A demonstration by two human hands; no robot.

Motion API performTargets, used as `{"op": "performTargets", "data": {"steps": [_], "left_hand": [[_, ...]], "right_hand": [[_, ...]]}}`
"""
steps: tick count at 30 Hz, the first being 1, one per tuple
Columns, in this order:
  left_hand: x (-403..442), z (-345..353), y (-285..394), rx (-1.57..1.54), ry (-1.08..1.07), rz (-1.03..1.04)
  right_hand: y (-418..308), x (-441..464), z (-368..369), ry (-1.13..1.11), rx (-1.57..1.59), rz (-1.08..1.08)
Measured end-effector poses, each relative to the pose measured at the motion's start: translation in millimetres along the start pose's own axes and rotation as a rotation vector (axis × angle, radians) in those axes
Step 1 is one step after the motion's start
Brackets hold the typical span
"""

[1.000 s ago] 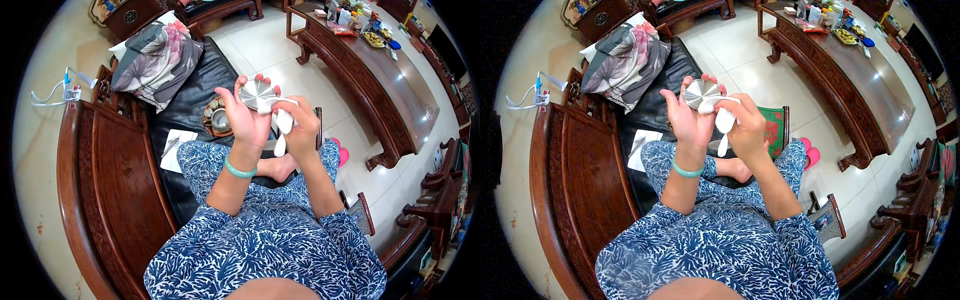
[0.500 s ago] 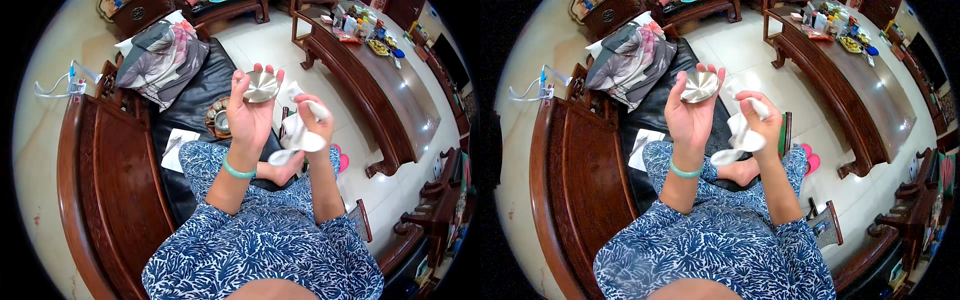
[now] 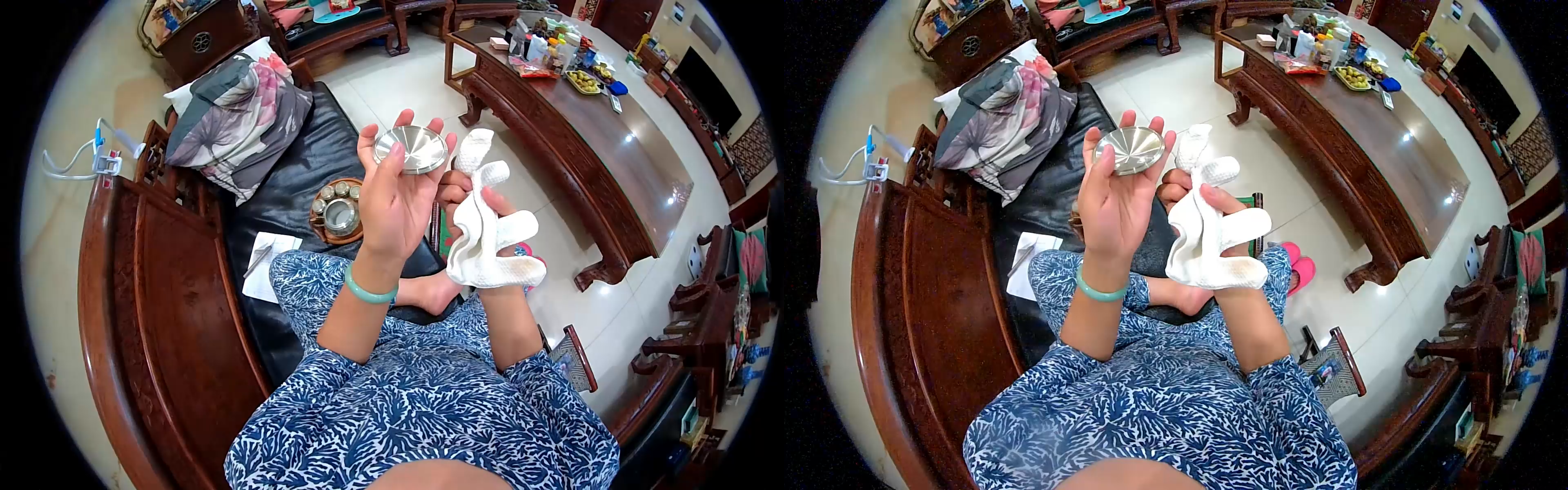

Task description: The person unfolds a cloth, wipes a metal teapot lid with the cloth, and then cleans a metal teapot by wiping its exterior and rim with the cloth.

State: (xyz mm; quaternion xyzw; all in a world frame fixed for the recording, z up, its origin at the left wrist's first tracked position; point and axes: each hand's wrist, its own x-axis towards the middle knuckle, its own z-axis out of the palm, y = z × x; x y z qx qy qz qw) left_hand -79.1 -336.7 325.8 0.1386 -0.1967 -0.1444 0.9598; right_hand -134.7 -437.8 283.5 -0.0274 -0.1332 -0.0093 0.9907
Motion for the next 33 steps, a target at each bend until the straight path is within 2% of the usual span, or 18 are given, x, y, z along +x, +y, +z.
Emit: {"op": "performTargets", "data": {"steps": [5, 7, 9, 12, 14, 15, 19, 25, 29, 31, 33], "left_hand": [[0, -6, -3, -0.021, -0.022, -0.013], [0, -9, -2, -0.031, -0.055, -0.046], [-1, -9, 0, -0.029, -0.090, -0.045], [-1, -7, 0, -0.049, -0.086, -0.073], [-1, -7, 0, -0.069, -0.083, -0.081], [-1, -7, 0, -0.086, -0.085, -0.093], [-2, -9, -2, -0.092, -0.083, -0.111], [-4, -13, -6, -0.057, -0.060, -0.140], [-5, -16, -8, -0.137, -0.054, -0.190], [-6, -13, -9, -0.113, -0.033, -0.193], [-6, -13, -10, -0.065, -0.037, -0.209]], "right_hand": [[-5, 0, -3, 0.000, -0.108, 0.061], [-1, 2, 6, 0.309, -0.357, -0.112], [-18, 3, -22, 0.271, -0.420, -0.030], [-23, 1, -33, 0.339, -0.425, -0.029], [-22, -3, -27, 0.190, -0.426, 0.089], [-21, -9, -20, 0.131, -0.552, 0.089], [-19, -23, -22, 0.267, -0.727, -0.065], [-22, -20, -16, 0.421, -0.997, -0.618], [-17, -25, 6, 0.417, -1.116, -0.592], [-16, -29, 21, 0.252, -1.019, -0.409], [-19, -30, 15, 0.168, -1.009, -0.390]]}}
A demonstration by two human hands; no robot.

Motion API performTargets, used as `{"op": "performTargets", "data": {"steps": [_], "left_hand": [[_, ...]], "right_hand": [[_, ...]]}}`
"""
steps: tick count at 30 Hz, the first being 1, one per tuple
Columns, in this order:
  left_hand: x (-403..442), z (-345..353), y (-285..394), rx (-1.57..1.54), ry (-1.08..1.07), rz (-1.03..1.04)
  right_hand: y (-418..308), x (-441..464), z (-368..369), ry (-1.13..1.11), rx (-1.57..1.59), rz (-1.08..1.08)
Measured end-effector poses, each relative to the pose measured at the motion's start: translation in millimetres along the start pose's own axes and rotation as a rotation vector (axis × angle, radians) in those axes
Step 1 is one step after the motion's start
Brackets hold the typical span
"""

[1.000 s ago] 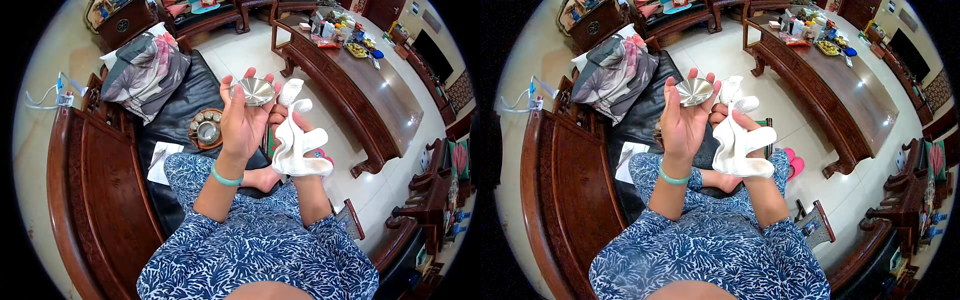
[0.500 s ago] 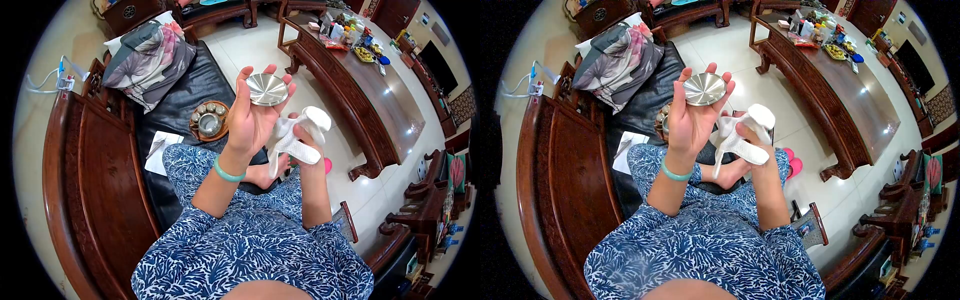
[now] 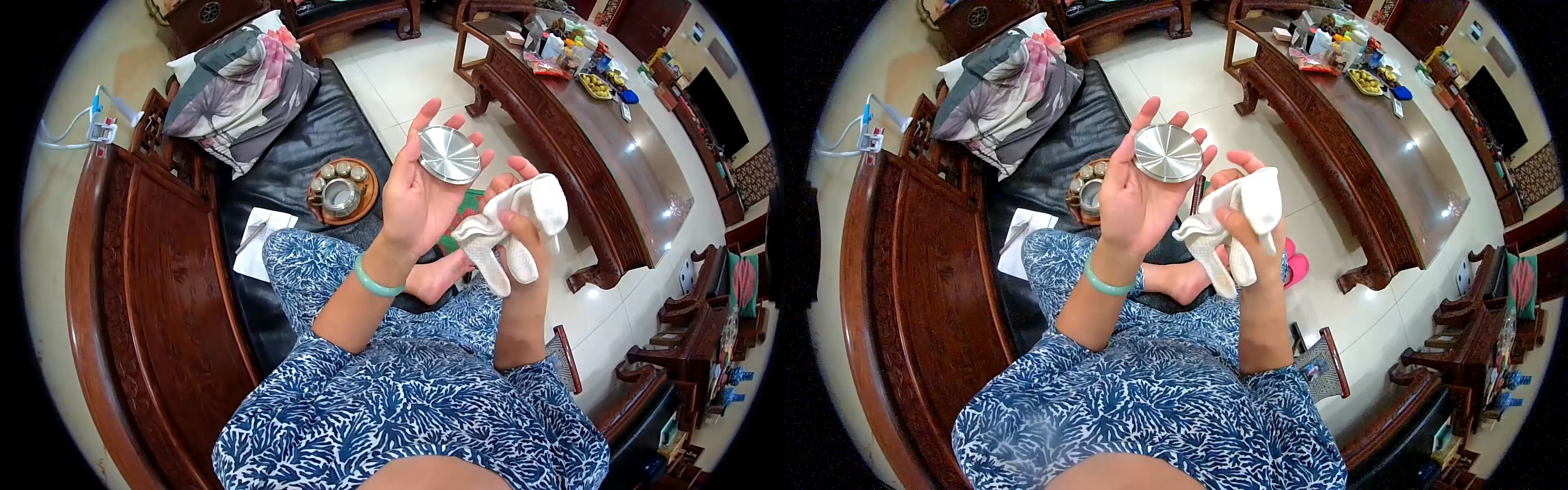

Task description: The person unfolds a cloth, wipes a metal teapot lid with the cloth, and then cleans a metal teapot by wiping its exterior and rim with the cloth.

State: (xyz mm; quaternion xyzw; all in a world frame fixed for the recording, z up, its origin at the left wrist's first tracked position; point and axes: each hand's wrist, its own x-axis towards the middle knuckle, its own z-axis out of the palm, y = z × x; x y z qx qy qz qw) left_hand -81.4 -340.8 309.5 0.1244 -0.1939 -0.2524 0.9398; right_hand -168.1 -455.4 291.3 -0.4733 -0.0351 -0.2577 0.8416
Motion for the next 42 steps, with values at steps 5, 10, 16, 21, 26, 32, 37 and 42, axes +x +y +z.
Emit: {"op": "performTargets", "data": {"steps": [5, 10, 16, 21, 26, 32, 37, 42], "left_hand": [[0, -2, -3, 0.055, -0.051, -0.032], [-3, 1, -5, 0.211, -0.020, -0.014], [-6, -1, -8, 0.393, -0.062, 0.012], [-12, 3, -9, 0.581, -0.082, -0.004], [-14, -7, -15, 0.738, -0.168, 0.018], [-21, -4, -22, 0.878, -0.175, 0.063], [-15, 0, -10, 0.836, -0.109, 0.125], [-20, 4, -6, 1.058, -0.094, 0.131]], "right_hand": [[0, -3, 12, -0.035, -0.274, -0.143], [5, 7, 11, -0.220, -0.511, -0.452], [8, 8, 19, -0.135, -0.839, -0.624], [12, 5, 19, -0.174, -0.875, -0.692], [7, 1, 30, -0.042, -0.805, -0.544], [0, 11, 34, 0.041, -0.702, -0.411], [21, 4, 23, -0.176, -0.697, -0.525], [32, -7, 20, 0.032, -0.591, -0.316]]}}
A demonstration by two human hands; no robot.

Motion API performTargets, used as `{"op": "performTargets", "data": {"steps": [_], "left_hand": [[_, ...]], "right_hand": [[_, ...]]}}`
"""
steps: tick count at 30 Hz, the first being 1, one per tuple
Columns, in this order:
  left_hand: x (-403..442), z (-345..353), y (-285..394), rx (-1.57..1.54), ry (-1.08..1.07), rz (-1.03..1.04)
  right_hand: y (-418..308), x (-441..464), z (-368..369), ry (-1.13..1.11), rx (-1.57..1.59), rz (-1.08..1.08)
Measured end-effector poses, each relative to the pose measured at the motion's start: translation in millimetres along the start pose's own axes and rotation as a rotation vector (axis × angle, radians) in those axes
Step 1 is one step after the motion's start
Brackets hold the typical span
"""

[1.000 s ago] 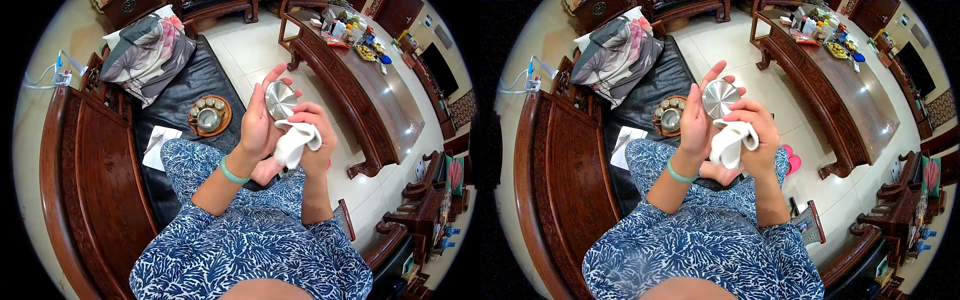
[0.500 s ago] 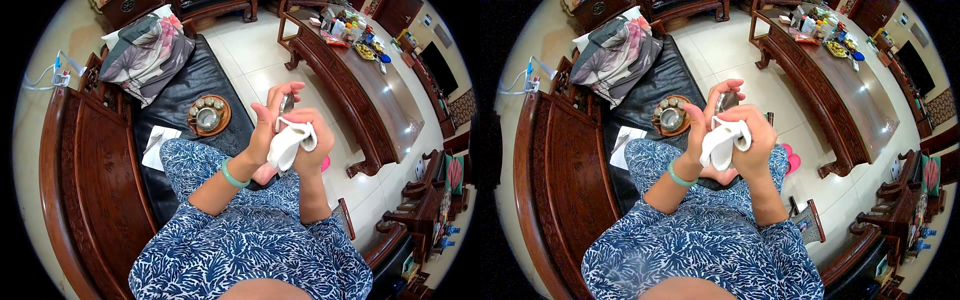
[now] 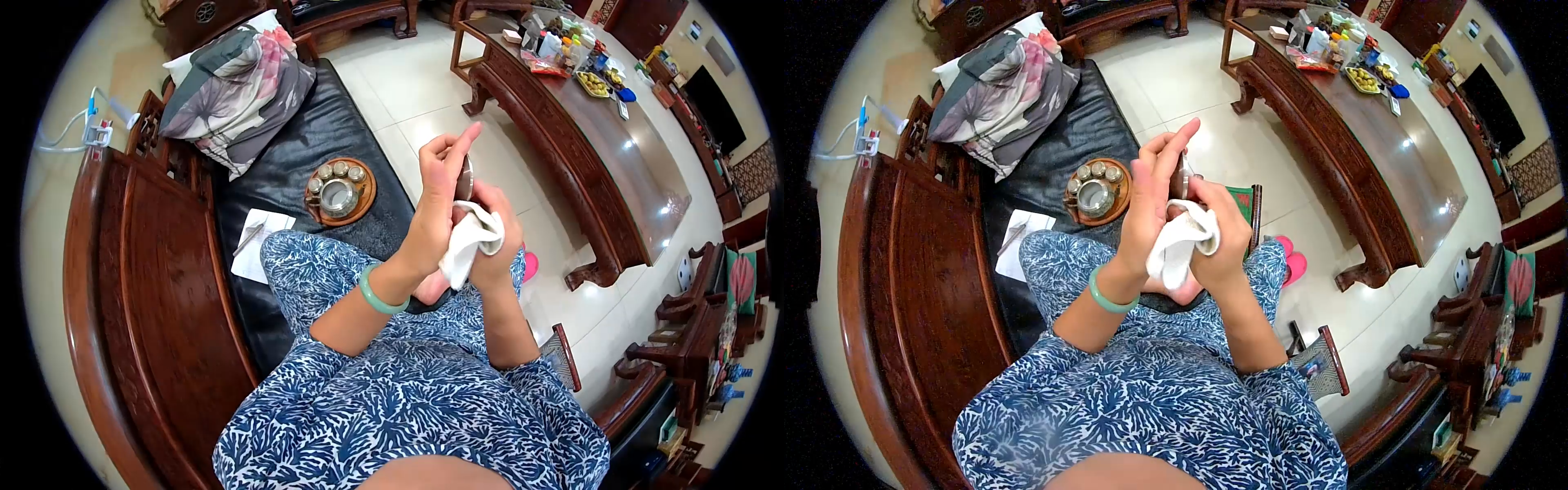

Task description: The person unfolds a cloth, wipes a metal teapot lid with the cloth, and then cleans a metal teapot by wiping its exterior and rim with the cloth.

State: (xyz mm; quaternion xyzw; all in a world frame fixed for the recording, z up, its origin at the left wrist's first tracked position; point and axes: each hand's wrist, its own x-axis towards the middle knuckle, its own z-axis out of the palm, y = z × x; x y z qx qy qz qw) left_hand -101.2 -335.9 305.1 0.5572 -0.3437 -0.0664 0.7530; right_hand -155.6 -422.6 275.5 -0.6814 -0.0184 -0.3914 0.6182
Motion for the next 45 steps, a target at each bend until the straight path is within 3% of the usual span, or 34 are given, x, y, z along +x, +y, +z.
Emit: {"op": "performTargets", "data": {"steps": [1, 2, 4, 6, 7, 8, 10, 12, 20, 23, 25, 27, 28, 29, 30, 31, 32, 34, 35, 41, 45], "left_hand": [[-1, -4, -6, 0.317, -0.043, 0.178], [-1, -5, -10, 0.313, -0.051, 0.179], [2, -7, -15, -0.102, 0.023, -0.015], [4, -9, -14, -0.167, 0.012, -0.009], [3, -8, -9, -0.217, 0.002, -0.058], [3, -8, -5, -0.268, -0.009, -0.107], [5, -8, -7, -0.250, 0.007, -0.131], [6, -7, -10, -0.236, 0.065, -0.160], [4, -11, -6, -0.178, 0.104, -0.146], [1, -16, -5, -0.096, 0.101, -0.121], [-1, -25, -4, 0.144, 0.097, -0.060], [4, -20, 5, 0.214, 0.089, -0.020], [-3, -32, 7, 0.198, 0.198, -0.042], [1, -24, -3, 0.156, 0.107, -0.064], [2, -38, 0, 0.191, 0.193, -0.045], [2, -66, -2, 0.125, 0.185, -0.041], [2, -70, -19, 0.035, 0.076, -0.120], [-1, -103, -16, 0.049, 0.098, -0.133], [3, -101, -20, 0.063, 0.072, -0.203], [-6, -61, -14, 0.309, 0.022, -0.138], [-10, -40, -25, -0.046, 0.084, -0.200]], "right_hand": [[4, 0, -3, 0.001, -0.179, -0.166], [8, 1, -6, -0.001, -0.360, -0.331], [10, 3, -9, 0.061, -0.313, -0.328], [9, 2, -14, 0.197, 0.302, 0.156], [27, 2, -19, 0.365, 0.341, 0.226], [32, 5, -29, 0.283, 0.192, 0.310], [31, 8, -30, 0.251, 0.433, 0.317], [17, 10, -22, 0.228, 0.269, 0.251], [4, 25, -20, 0.244, 0.314, 0.333], [9, 25, -22, 0.167, 0.441, 0.363], [8, 25, -14, 0.128, 0.560, 0.396], [12, 24, -16, 0.052, 0.283, 0.338], [10, 25, -5, -0.024, 0.264, 0.456], [18, 12, -8, 0.209, -0.141, 0.281], [17, 25, 2, 0.045, 0.152, 0.337], [31, 29, 23, 0.006, 0.281, 0.228], [19, 17, 5, 0.055, 0.238, 0.193], [16, 19, 17, -0.080, 0.182, 0.192], [14, 17, 14, 0.001, 0.160, 0.261], [23, 8, 10, 0.184, 0.206, 0.273], [25, 10, -7, 0.195, 0.167, 0.226]]}}
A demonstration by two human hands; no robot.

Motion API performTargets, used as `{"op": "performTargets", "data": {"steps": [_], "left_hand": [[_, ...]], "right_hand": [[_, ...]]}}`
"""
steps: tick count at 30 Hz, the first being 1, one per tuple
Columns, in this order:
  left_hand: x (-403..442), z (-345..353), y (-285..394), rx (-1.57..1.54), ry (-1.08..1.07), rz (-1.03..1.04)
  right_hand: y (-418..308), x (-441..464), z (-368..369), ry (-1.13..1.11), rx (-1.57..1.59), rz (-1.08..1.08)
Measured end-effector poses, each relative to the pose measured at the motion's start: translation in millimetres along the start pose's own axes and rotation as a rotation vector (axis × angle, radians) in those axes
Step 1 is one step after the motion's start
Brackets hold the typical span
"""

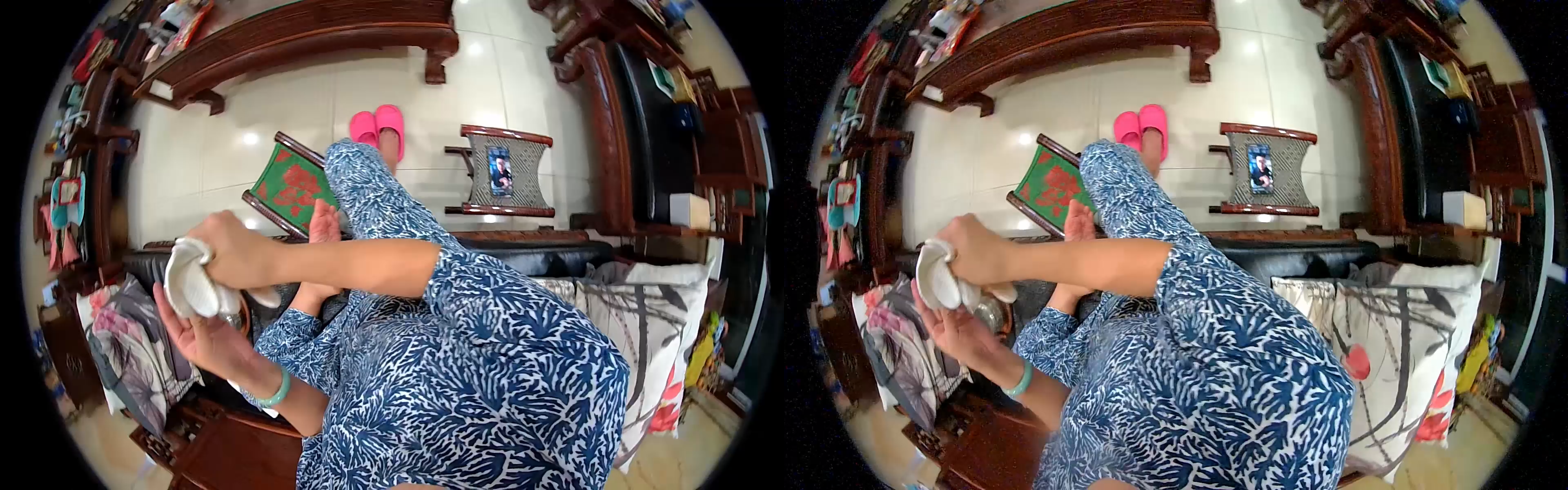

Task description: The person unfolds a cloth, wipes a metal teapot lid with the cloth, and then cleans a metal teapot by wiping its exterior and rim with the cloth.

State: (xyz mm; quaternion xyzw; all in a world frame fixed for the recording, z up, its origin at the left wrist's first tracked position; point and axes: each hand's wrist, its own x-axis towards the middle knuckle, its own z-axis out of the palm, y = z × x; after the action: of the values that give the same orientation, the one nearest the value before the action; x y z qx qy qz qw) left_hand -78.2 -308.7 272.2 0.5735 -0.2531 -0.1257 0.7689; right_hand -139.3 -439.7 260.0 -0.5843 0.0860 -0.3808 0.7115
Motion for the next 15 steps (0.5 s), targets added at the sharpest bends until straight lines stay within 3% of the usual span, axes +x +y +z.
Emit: {"op": "performTargets", "data": {"steps": [2, 7, 9, 11, 13, 15], "left_hand": [[-5, 4, -13, -0.144, 0.001, -0.071], [-16, 14, -38, -0.152, 0.114, -0.030], [-12, 13, -33, -0.229, 0.156, 0.000], [-7, 14, -17, -0.219, 0.217, -0.017], [-2, 11, -14, -0.210, 0.237, -0.002], [-1, 4, -20, -0.298, 0.220, -0.039]], "right_hand": [[7, 2, -6, 0.013, 0.044, 0.033], [13, 0, -17, 0.060, 0.062, 0.264], [40, 3, -21, 0.007, 0.364, 0.274], [30, 10, -30, -0.023, 0.631, 0.455], [44, 30, -43, -0.175, 0.579, 0.392], [31, 41, -42, -0.201, 0.791, 0.528]]}}
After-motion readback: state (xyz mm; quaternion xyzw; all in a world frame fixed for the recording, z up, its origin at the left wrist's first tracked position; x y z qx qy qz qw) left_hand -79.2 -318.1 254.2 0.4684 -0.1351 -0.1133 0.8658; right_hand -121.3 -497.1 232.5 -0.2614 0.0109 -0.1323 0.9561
